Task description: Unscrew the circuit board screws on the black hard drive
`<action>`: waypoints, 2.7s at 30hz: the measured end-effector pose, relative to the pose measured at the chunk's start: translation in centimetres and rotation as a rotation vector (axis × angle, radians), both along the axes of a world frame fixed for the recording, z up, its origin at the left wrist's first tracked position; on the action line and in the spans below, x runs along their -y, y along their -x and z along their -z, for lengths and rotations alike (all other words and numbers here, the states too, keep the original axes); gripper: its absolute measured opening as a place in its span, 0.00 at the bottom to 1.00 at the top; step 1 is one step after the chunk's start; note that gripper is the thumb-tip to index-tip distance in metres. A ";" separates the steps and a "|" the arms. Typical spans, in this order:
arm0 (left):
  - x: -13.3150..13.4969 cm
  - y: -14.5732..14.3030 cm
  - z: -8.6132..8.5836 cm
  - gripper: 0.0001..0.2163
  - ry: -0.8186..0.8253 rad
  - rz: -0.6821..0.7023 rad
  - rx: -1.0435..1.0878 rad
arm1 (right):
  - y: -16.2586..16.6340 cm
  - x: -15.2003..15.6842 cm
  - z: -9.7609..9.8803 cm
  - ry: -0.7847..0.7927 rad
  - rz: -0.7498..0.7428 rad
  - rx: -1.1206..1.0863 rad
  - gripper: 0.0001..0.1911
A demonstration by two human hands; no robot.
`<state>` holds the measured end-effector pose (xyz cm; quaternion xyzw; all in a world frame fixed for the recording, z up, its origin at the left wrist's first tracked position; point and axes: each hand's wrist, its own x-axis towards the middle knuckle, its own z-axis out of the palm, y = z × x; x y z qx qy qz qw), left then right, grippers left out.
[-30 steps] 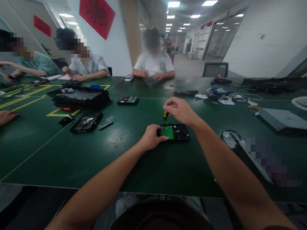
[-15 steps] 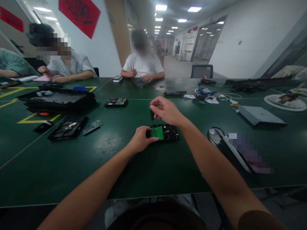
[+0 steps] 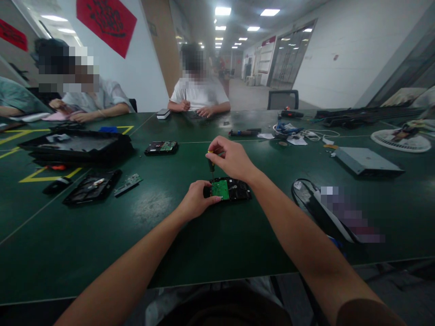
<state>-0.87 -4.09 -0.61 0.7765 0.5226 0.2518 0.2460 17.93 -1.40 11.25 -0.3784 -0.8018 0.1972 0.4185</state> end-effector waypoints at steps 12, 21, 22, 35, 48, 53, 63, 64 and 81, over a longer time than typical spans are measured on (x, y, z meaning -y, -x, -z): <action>-0.1 0.1 0.1 0.28 -0.003 0.002 -0.018 | -1.1 0.0 -1.2 -0.026 0.033 0.126 0.03; 0.1 0.0 -0.1 0.27 0.000 0.000 0.005 | -1.0 0.1 -1.4 0.033 0.008 0.104 0.04; 0.2 0.0 -0.1 0.27 -0.003 0.001 0.007 | -1.0 0.2 -1.5 0.036 -0.003 0.111 0.04; 0.7 -0.1 -0.5 0.25 0.015 0.008 0.031 | -1.4 -0.6 -1.2 -0.008 0.015 0.151 0.05; 0.7 -0.2 -0.3 0.23 -0.024 0.014 0.096 | -2.4 -0.7 -2.3 -0.042 0.068 0.266 0.06; 0.7 -0.3 -0.7 0.23 -0.002 0.002 0.101 | -2.3 -0.6 -2.1 0.008 0.069 0.208 0.05; 0.6 -0.3 -1.0 0.24 0.030 -0.005 0.109 | -1.9 -1.5 -1.1 0.008 0.104 0.149 0.04; 0.6 -0.3 -1.0 0.24 0.028 -0.006 0.110 | -1.8 -1.5 -1.1 0.006 0.100 0.149 0.04; 0.7 -0.2 -0.8 0.23 -0.010 0.025 0.112 | -1.5 -1.2 -0.9 -0.032 0.092 0.215 0.07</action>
